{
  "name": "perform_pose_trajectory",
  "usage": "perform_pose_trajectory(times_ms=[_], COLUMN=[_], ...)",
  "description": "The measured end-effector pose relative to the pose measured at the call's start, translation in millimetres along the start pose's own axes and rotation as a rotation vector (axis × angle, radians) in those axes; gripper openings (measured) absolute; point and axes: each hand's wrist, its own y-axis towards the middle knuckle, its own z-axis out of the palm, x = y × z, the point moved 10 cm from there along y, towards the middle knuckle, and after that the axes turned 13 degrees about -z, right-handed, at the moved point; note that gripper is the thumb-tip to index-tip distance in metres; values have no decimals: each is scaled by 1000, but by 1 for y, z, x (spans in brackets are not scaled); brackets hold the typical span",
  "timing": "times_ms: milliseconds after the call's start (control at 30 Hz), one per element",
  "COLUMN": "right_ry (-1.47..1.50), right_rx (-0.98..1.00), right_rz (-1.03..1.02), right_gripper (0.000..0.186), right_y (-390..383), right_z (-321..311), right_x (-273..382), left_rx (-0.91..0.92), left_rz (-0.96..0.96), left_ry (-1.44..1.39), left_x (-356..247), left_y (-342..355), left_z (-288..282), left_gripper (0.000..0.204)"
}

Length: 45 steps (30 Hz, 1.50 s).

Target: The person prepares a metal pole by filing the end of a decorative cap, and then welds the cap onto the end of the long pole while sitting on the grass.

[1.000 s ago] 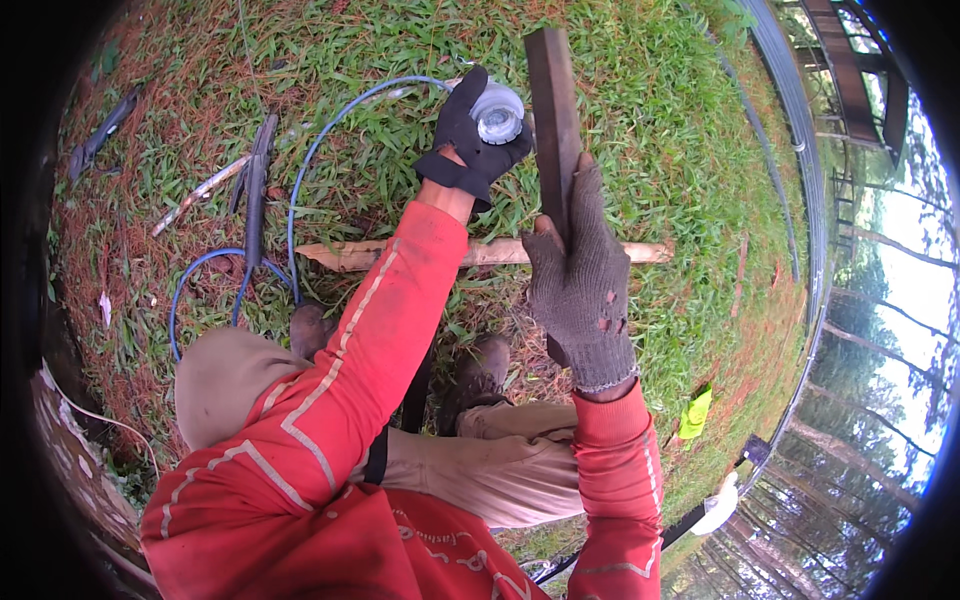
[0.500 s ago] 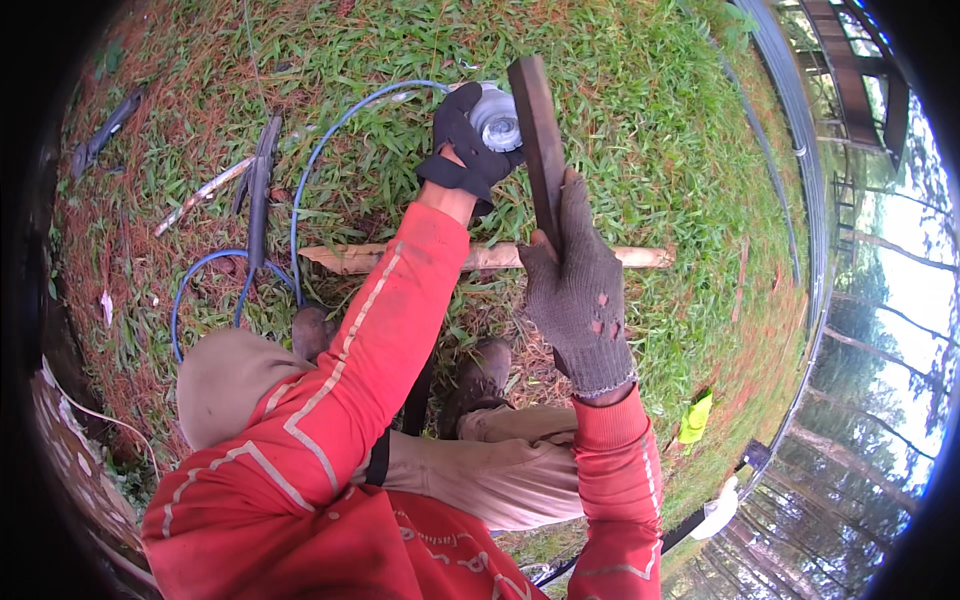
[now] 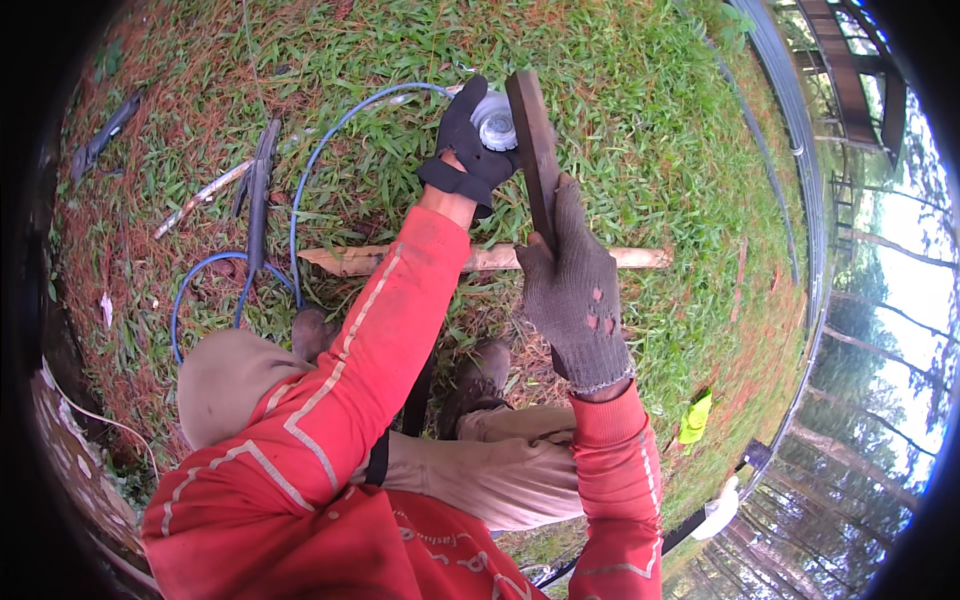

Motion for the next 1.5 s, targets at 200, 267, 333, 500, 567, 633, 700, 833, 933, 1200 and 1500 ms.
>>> perform_pose_trajectory(times_ms=[200,267,333,500,567,633,700,833,933,1200,1500], right_ry=[-5,-12,-41,-18,-58,-23,9,-2,0,8,28], right_rx=[147,21,-172,66,-95,-184,38,-79,-123,-71,-70], right_rz=[112,2,-171,8,-151,-221,65,-46,-89,-92,-12], right_gripper=[70,70,71,74,73,72,71,71,71,69,68], right_y=[3,0,0,-1,-4,2,6,-3,2,2,-3], right_z=[10,2,-14,9,-7,-12,0,-8,-6,-1,-8], right_x=[-7,-5,7,-13,-1,12,0,-3,8,11,-2], left_rx=[-66,13,-67,-40,7,41,58,144,99,-20,-110], left_rz=[59,6,53,41,-16,44,50,-37,-51,84,93], left_ry=[21,32,6,-53,-71,35,20,-32,-96,-7,-7], left_x=[-9,0,-1,-2,6,-5,-5,8,-6,-9,1], left_y=[5,4,7,2,7,9,7,7,9,2,-9], left_z=[-10,0,-5,-6,2,1,-3,7,-10,-6,0], left_gripper=[33,29,29,39,36,50,51,51,41,41,40])
